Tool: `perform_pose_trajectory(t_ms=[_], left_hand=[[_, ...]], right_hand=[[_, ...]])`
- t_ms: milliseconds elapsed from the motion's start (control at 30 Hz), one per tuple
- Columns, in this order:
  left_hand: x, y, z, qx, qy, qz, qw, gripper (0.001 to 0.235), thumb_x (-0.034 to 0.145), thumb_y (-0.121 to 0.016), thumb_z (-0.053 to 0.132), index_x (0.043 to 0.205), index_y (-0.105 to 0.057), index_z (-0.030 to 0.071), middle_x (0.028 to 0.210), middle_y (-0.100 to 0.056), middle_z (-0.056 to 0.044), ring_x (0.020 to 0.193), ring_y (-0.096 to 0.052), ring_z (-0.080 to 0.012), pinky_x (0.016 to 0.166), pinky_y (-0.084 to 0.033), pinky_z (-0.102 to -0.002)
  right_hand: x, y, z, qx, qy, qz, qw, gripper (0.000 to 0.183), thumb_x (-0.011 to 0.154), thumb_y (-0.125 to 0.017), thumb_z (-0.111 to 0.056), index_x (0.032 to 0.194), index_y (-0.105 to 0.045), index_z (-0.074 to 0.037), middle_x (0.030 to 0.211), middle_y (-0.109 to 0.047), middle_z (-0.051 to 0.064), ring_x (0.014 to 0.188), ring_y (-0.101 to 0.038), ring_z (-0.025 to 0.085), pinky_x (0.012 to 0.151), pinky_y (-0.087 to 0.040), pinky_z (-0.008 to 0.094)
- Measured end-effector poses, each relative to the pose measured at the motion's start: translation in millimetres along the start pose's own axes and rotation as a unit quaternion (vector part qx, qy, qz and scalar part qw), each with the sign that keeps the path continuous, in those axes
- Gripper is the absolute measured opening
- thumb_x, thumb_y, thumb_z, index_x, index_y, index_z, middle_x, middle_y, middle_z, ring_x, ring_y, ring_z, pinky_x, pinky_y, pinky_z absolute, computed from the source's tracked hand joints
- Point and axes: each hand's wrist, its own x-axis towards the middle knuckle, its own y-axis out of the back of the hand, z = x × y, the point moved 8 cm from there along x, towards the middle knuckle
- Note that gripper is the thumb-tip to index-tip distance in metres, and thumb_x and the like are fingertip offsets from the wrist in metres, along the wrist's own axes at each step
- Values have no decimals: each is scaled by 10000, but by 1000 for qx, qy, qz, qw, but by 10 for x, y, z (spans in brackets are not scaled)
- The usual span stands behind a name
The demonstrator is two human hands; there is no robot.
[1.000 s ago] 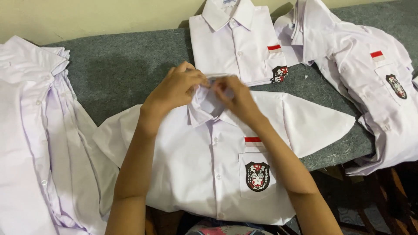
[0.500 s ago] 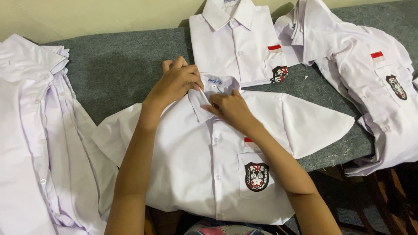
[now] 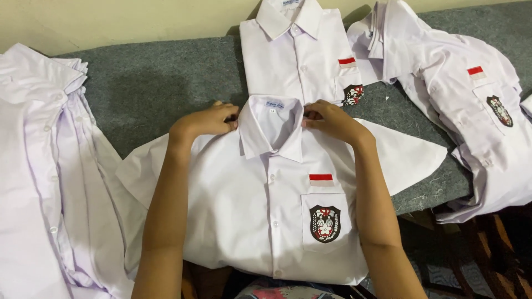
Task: A person is smoothing and folding white collared shirts on a work table in a factory setting.
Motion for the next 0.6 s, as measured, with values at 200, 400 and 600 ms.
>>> perform_pose_trajectory(t_ms=[200, 400, 600], left_hand=[[-355, 312, 487, -245, -24, 79, 966, 496, 990, -535, 187, 1430, -553, -40, 1324, -643, -269, 1254, -590, -366, 1110, -406, -462], [273, -74, -892, -203, 12, 178, 963, 452, 1073, -536, 525, 1281, -724, 170, 1120, -749, -74, 1010, -697, -164, 931, -522, -331], [-153, 75, -137, -49, 80, 237, 967, 558, 1077, -451, 552, 1387, -650, 132, 1262, -706, -116, 1180, -659, -301, 1006, -490, -424]], right_hand=[[0, 127, 9, 76, 86, 28, 993, 168, 939, -678, -106, 1077, -674, -10, 1006, -708, 226, 1014, -700, 419, 907, -538, 488], [203, 205, 388, 121, 71, 108, 984, 106, 1029, -651, -236, 1092, -647, -151, 681, -606, 26, 659, -591, 201, 651, -464, 334], [130, 173, 42, 109, 68, 112, 985, 209, 1071, -562, -199, 1240, -646, -110, 629, -587, 54, 619, -549, 211, 629, -417, 335]])
